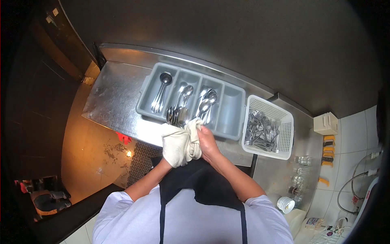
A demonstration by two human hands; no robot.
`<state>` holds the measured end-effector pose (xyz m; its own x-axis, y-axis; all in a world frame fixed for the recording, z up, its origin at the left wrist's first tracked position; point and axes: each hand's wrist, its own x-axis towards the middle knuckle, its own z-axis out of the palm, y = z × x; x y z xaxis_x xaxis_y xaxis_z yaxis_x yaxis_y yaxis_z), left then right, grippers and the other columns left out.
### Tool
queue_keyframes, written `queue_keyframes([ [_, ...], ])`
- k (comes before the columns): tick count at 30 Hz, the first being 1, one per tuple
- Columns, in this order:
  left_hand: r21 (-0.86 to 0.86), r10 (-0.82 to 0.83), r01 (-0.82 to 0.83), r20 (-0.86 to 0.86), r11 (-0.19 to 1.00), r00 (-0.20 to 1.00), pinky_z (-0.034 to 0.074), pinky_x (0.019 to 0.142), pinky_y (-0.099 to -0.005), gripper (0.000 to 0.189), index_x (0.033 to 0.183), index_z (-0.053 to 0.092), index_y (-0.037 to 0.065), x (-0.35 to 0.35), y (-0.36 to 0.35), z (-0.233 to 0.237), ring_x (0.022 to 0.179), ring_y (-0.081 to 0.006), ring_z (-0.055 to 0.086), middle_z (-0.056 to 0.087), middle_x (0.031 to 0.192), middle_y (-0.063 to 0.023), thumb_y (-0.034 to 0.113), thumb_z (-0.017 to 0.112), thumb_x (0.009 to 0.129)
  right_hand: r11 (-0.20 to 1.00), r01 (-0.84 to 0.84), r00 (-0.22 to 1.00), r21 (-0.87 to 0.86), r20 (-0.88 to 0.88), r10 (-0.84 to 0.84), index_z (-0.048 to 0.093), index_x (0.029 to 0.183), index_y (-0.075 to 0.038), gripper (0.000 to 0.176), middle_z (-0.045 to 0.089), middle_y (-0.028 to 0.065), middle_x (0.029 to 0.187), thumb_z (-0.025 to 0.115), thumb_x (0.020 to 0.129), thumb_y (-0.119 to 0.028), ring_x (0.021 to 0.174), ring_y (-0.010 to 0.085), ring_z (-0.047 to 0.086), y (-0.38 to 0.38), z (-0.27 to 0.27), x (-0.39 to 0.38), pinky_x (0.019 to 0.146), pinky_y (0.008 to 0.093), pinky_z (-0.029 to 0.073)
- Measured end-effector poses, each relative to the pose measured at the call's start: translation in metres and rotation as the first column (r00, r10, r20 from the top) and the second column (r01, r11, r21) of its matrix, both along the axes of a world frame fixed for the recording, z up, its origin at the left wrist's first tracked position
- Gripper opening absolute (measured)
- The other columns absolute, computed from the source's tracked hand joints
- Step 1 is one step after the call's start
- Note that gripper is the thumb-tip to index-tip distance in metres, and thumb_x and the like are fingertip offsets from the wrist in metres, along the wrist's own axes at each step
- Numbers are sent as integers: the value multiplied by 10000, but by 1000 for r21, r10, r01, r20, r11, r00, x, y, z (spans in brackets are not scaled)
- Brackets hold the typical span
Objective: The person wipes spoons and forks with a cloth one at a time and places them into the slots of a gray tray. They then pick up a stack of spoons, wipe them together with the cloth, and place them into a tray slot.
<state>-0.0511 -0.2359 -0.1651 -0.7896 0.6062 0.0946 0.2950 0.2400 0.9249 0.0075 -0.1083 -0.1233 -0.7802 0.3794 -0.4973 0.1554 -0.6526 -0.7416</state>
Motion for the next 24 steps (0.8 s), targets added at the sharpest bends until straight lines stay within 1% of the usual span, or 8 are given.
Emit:
queue_keyframes([
  [3, -69, -78, 54, -408, 996, 910, 511, 654, -384, 88, 888, 668, 65, -5, -7, -10, 784, -263, 662, 626, 800, -131, 99, 596, 927, 996, -66, 998, -64, -9, 66, 636, 1134, 8, 241, 702, 99, 1025, 441, 1044, -101, 871, 188, 703, 13, -20, 0, 781, 324, 587],
  [7, -495, -302, 40, -462, 868, 834, 434, 519, -347, 213, 713, 561, 91, -14, -11, 5, 625, -200, 586, 549, 672, -94, 48, 590, 920, 962, -65, 990, -266, -138, 28, 646, 1084, -17, 316, 698, 126, 956, 391, 1055, -201, 792, 224, 717, 62, -59, -11, 679, 372, 619],
  [10, -22, -204, 206, 73, 978, 976, 492, 607, -369, 179, 818, 637, 41, -15, -13, -35, 672, -214, 610, 615, 746, -115, 131, 607, 969, 923, -47, 977, -381, -211, -38, 670, 1091, -29, 303, 712, 73, 935, 474, 1059, -257, 801, 183, 712, 62, -21, -22, 676, 346, 607],
  [13, 62, -299, 297, 20, 953, 954, 497, 635, -366, 173, 856, 658, 32, -16, -12, 11, 688, -203, 605, 626, 779, -109, 138, 611, 985, 929, -246, 965, 278, -21, 261, 686, 1124, -28, 284, 711, 38, 943, 508, 1062, -241, 802, 140, 694, 49, -23, -17, 674, 311, 577],
  [15, 221, -252, 189, 304, 957, 919, 494, 642, -365, 156, 866, 654, 30, -10, -9, -7, 700, -206, 609, 632, 795, -102, 123, 609, 983, 890, -235, 967, 390, 3, 254, 693, 1115, -23, 256, 709, 38, 927, 505, 1059, -187, 792, 124, 676, 48, -26, -22, 670, 293, 553],
  [17, 131, -251, 232, 148, 964, 957, 494, 646, -364, 137, 878, 654, 27, -12, -13, 1, 706, -210, 613, 635, 804, -99, 108, 610, 979, 903, -121, 991, 413, 3, 131, 694, 1092, -16, 241, 708, 46, 911, 494, 1055, -145, 785, 121, 670, 49, -22, -30, 669, 287, 545],
  [19, -253, -380, 295, -419, 921, 825, 496, 646, -362, 115, 892, 657, 24, -22, -23, 16, 707, -216, 615, 637, 805, -99, 95, 614, 972, 941, 107, 994, 320, -58, -93, 678, 1044, -10, 226, 708, 77, 904, 475, 1044, -110, 767, 146, 684, 56, -17, -36, 665, 311, 562],
  [24, -30, -125, 124, -51, 992, 991, 501, 638, -333, 101, 882, 681, 26, -4, -21, 1, 719, -165, 623, 665, 794, -77, 105, 651, 936, 966, 214, 977, 145, -42, -211, 640, 1047, 1, 223, 695, 124, 920, 460, 1031, -129, 751, 202, 699, 28, -48, -31, 665, 360, 586],
])
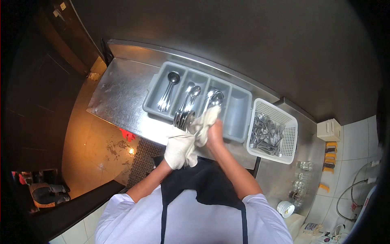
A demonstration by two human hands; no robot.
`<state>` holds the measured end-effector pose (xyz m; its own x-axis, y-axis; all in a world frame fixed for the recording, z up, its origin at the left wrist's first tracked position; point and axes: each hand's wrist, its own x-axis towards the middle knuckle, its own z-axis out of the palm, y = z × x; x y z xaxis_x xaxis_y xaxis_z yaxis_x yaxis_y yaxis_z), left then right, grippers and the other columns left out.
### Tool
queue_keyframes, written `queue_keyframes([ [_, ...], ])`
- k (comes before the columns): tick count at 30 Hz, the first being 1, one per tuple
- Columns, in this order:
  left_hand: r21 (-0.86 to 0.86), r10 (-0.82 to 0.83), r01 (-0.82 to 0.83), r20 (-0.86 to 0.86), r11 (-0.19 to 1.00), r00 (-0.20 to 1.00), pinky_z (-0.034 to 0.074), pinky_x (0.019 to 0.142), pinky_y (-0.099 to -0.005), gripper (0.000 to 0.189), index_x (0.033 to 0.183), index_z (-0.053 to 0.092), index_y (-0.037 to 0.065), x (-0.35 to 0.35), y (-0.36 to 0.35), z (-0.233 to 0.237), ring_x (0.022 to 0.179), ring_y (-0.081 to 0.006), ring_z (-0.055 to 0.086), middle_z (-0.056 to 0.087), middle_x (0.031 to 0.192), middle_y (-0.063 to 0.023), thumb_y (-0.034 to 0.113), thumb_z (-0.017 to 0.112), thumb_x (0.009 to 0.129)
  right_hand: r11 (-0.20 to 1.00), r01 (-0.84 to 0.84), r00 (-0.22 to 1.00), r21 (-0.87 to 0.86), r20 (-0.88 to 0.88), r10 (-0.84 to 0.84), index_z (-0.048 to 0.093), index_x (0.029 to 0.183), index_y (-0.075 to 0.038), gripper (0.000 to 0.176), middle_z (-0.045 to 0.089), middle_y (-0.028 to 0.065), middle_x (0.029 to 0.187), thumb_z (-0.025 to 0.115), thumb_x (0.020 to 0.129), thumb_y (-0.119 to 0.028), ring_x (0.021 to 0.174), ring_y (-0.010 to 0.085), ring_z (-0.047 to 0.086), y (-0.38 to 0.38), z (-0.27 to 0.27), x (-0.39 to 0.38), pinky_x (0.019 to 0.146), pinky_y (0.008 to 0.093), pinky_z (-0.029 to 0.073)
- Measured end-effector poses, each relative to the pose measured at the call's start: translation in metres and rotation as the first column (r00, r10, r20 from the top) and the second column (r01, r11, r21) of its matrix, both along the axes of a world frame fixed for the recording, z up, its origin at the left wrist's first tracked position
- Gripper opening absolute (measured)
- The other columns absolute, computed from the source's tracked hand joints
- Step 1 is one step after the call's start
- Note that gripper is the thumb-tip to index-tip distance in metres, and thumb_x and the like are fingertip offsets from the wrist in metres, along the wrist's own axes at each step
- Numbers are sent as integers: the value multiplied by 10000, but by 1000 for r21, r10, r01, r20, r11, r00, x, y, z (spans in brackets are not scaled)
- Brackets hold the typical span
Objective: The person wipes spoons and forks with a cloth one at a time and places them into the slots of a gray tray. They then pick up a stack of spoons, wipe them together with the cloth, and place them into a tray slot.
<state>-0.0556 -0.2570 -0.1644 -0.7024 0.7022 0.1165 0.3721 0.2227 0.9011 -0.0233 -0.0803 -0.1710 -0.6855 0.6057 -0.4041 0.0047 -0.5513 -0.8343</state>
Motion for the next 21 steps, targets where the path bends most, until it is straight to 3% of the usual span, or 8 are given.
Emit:
queue_keyframes([
  [3, -25, 172, -173, 302, 985, 938, 521, 672, -356, 120, 916, 697, 38, -4, -5, 4, 746, -174, 639, 677, 835, -83, 134, 637, 956, 970, -236, 966, -63, 91, 241, 660, 1127, 4, 258, 705, 101, 1043, 468, 1050, -151, 928, 171, 681, -43, 1, 10, 827, 322, 546],
  [7, -18, 302, -304, 165, 953, 939, 530, 599, -399, 149, 842, 721, 46, -10, -11, -28, 673, -204, 650, 645, 724, -100, 124, 610, 903, 882, -438, 894, -176, 23, 448, 662, 1115, -17, 244, 706, 91, 1005, 457, 1064, -139, 860, 157, 687, -39, 27, -8, 767, 314, 560],
  [9, -733, -355, -343, -614, 588, 705, 503, 514, -429, 145, 753, 710, 67, -12, 5, 31, 588, -233, 629, 623, 666, -109, 157, 613, 812, 887, -430, 896, -167, 43, 443, 658, 1099, -22, 237, 703, 89, 963, 446, 1062, -122, 791, 157, 689, -25, 17, -26, 693, 315, 569],
  [10, -777, -783, -584, -507, 234, 361, 489, 471, -444, 144, 709, 705, 77, -16, 8, 60, 546, -248, 618, 612, 637, -114, 174, 614, 766, 890, -426, 897, -161, 50, 439, 656, 1091, -25, 235, 701, 88, 942, 440, 1061, -113, 756, 157, 690, -18, 15, -33, 656, 315, 573],
  [14, -857, -779, -268, -512, 439, 362, 449, 402, -476, 222, 649, 690, 76, -27, -1, 101, 479, -281, 591, 590, 594, -116, 271, 590, 687, 828, -382, 917, -410, -275, 287, 644, 1107, -25, 201, 683, 86, 870, 489, 1034, -127, 724, 177, 694, -7, 35, -37, 624, 333, 602],
  [17, -276, -235, 230, 18, 933, 972, 486, 593, -397, 114, 814, 673, 28, -29, -11, 13, 672, -249, 621, 619, 732, -109, 111, 600, 784, 790, -612, 785, 48, -86, 613, 674, 1154, -11, 234, 712, 42, 983, 614, 994, -170, 832, 122, 666, -12, 23, -29, 735, 308, 559],
  [18, 36, -156, 153, 356, 988, 921, 499, 656, -371, 94, 869, 667, 12, -29, -15, -20, 736, -238, 630, 628, 778, -107, 58, 604, 816, 745, -569, 818, 349, 140, 558, 688, 1165, -4, 261, 718, 8, 1003, 659, 978, -184, 851, 95, 640, -28, 28, -32, 766, 297, 530],
  [21, 323, -172, -124, 747, 938, 642, 510, 702, -338, 59, 887, 650, 9, -25, -16, -32, 776, -211, 623, 631, 824, -97, 25, 594, 888, 714, -543, 837, 443, 209, 506, 683, 1057, 18, 252, 709, 22, 883, 578, 1029, -210, 803, 120, 627, -26, 33, -36, 748, 330, 524],
])
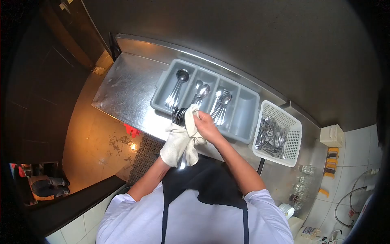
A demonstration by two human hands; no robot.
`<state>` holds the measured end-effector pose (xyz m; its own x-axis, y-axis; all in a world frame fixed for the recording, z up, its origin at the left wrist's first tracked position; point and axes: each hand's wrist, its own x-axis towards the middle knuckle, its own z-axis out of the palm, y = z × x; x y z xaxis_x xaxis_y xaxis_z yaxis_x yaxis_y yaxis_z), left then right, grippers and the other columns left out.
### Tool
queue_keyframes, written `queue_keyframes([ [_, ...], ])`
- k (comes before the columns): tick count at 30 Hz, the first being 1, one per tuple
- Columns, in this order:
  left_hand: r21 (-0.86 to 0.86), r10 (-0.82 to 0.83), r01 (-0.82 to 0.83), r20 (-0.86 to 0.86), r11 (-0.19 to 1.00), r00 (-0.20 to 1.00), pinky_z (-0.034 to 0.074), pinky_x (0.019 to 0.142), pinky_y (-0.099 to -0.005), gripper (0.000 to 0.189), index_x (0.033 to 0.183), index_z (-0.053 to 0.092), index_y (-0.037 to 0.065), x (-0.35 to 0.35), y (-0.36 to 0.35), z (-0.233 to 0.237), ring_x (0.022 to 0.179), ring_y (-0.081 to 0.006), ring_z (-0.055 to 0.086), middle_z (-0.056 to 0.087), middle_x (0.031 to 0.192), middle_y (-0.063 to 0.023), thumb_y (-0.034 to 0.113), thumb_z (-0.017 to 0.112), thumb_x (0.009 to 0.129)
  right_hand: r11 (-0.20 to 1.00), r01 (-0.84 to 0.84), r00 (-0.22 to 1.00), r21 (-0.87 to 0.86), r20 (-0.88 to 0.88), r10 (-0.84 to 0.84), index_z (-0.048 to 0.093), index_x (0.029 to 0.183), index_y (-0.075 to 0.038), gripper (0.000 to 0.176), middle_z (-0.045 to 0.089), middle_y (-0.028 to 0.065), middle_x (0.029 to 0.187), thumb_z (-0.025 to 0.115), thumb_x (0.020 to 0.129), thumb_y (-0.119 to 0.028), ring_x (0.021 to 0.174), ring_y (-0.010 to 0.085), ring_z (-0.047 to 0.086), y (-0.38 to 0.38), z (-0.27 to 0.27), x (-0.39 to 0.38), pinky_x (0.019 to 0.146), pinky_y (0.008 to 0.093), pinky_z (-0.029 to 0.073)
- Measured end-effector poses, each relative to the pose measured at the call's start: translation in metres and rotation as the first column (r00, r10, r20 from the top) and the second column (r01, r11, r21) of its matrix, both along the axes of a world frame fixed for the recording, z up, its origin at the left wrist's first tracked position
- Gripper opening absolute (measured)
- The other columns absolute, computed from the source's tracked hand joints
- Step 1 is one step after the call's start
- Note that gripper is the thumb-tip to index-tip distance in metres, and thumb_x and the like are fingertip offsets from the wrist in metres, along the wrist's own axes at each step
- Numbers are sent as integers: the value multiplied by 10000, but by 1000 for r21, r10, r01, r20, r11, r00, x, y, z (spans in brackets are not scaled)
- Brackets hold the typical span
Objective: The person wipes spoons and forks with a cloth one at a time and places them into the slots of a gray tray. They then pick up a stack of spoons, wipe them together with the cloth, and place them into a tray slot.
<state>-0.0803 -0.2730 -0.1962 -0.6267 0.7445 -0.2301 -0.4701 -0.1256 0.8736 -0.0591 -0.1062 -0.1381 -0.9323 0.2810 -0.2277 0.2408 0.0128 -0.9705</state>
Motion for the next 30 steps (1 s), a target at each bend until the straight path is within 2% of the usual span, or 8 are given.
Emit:
queue_keyframes([
  [3, 8, -3, 5, -227, 1000, 974, 509, 676, -311, 138, 858, 639, 30, -4, -7, -6, 744, -170, 603, 628, 833, -63, 76, 566, 965, 980, 104, 991, 172, -97, -88, 664, 1006, 28, 290, 694, 47, 838, 522, 1059, -219, 787, 133, 616, 10, -14, -1, 737, 337, 516],
  [5, 39, -5, 7, -32, 999, 999, 506, 657, -285, 204, 851, 639, 42, -7, -4, 10, 729, -141, 595, 628, 843, -39, 121, 544, 1013, 968, 158, 983, 196, -128, -135, 648, 1005, 29, 301, 687, 69, 844, 491, 1073, -219, 789, 142, 615, 15, -12, -2, 736, 336, 512],
  [7, 92, -23, -42, 613, 995, 789, 500, 633, -258, 268, 848, 644, 51, -6, 6, 34, 718, -117, 589, 628, 854, -21, 171, 520, 1053, 989, 144, 979, -22, -142, -146, 646, 1098, 18, 283, 695, 36, 956, 493, 1079, -220, 852, 118, 622, 15, -5, 3, 777, 308, 517],
  [9, 112, -17, -59, 578, 992, 816, 497, 595, -257, 238, 836, 649, 64, -8, 12, 16, 712, -120, 612, 623, 832, -12, 161, 562, 1036, 972, 121, 976, -200, -155, -153, 640, 1161, 12, 277, 696, 21, 1019, 498, 1080, -212, 891, 106, 628, 16, 5, 9, 805, 295, 520],
  [18, -111, 12, -38, -224, 993, 975, 488, 557, -293, 122, 801, 663, 38, -5, 3, 44, 655, -101, 605, 617, 729, -36, 57, 612, 910, 917, 350, 900, -188, -203, -385, 642, 1211, 6, 231, 717, 41, 1025, 618, 1007, -99, 848, 94, 675, 11, -15, 21, 727, 251, 559],
  [22, -239, -121, -94, -749, 966, 652, 479, 546, -315, 109, 779, 658, 36, -11, 3, 52, 625, -106, 587, 617, 705, -61, 45, 611, 877, 882, 468, 876, -56, -103, -472, 633, 1130, -19, 194, 694, 31, 831, 534, 1059, -169, 582, 93, 619, 13, -7, 23, 456, 247, 465],
  [26, -415, -380, -98, -889, 905, 257, 499, 646, -411, 119, 711, 579, 72, -9, 2, 78, 710, -325, 646, 594, 710, -133, 118, 686, 731, 825, 545, 787, -149, -250, -564, 620, 1132, -6, 236, 697, 39, 885, 440, 1089, -151, 703, 105, 662, 19, -14, 17, 577, 269, 532],
  [30, -383, -212, 12, -483, 924, 849, 480, 573, -342, 127, 793, 635, 21, 0, 4, 76, 628, -122, 563, 590, 694, -62, 71, 607, 906, 877, 397, 866, -269, -206, -455, 570, 1285, 0, 264, 697, 58, 1056, 515, 1047, -101, 931, 130, 681, 26, -14, 20, 810, 297, 558],
])
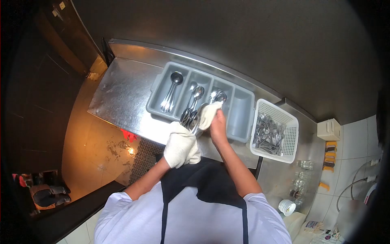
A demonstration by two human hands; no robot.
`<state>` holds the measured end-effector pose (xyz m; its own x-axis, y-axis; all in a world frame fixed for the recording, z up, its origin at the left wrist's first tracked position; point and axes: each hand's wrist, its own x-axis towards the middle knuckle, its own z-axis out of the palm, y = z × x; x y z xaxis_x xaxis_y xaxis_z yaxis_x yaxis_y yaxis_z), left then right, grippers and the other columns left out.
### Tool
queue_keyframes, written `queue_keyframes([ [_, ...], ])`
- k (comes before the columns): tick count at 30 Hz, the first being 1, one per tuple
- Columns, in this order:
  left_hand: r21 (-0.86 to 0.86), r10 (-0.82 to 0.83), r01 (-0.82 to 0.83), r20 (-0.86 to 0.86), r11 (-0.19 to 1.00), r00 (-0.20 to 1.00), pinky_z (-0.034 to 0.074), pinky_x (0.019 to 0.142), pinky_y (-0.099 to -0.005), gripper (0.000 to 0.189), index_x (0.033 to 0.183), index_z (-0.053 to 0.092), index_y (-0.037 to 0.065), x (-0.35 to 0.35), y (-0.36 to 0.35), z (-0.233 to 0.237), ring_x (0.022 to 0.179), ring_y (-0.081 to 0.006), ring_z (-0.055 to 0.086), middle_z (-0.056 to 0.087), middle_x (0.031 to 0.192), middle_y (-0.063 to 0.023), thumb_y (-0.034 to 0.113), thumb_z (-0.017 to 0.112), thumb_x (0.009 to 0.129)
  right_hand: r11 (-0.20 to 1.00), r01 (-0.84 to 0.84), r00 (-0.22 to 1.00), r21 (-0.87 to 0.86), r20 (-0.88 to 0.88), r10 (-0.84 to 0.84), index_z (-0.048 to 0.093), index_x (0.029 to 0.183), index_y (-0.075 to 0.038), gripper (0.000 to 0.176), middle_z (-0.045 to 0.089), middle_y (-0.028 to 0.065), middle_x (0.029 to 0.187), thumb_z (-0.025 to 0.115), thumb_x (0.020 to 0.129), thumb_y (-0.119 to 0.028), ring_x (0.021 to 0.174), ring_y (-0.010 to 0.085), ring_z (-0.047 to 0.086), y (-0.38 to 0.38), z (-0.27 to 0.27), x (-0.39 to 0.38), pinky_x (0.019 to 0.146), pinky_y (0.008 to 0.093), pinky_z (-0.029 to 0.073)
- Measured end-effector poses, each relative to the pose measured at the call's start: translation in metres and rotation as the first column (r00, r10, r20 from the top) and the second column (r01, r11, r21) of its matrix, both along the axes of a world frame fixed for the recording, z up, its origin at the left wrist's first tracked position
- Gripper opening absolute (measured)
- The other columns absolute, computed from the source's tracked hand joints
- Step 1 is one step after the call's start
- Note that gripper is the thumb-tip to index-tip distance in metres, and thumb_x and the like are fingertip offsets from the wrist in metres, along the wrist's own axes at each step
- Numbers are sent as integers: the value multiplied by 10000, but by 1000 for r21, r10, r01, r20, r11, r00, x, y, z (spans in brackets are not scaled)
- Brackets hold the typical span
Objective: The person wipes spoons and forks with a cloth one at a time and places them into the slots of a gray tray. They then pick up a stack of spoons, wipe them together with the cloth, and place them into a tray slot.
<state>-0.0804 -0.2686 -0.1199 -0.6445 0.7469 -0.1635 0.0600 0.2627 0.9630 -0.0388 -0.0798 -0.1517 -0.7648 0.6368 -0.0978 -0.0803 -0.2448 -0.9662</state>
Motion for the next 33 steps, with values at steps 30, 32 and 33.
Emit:
queue_keyframes([
  [30, 162, 444, -545, 416, 823, 794, 472, 530, -391, 169, 820, 663, 37, 18, -3, -5, 589, -176, 610, 622, 683, -52, 157, 603, 922, 788, -467, 783, -400, 226, 579, 653, 1060, -77, 220, 674, -7, 831, 468, 1054, -194, 495, 37, 460, -31, 16, -4, 443, 203, 369],
  [32, 177, 376, -579, 605, 796, 702, 429, 498, -375, 176, 783, 626, 58, 16, -8, -8, 554, -168, 551, 567, 659, -41, 161, 604, 924, 680, -449, 841, -580, -18, 540, 651, 1095, -76, 224, 689, 4, 863, 486, 1060, -223, 550, 52, 531, -6, -30, -15, 457, 207, 391],
  [33, 182, 332, -588, 679, 789, 655, 407, 482, -367, 186, 765, 607, 69, 14, -10, -11, 536, -164, 522, 540, 647, -36, 162, 605, 926, 607, -450, 860, -655, -135, 493, 649, 1112, -75, 229, 697, 9, 879, 495, 1063, -237, 578, 60, 566, 2, -42, -21, 464, 209, 402],
])
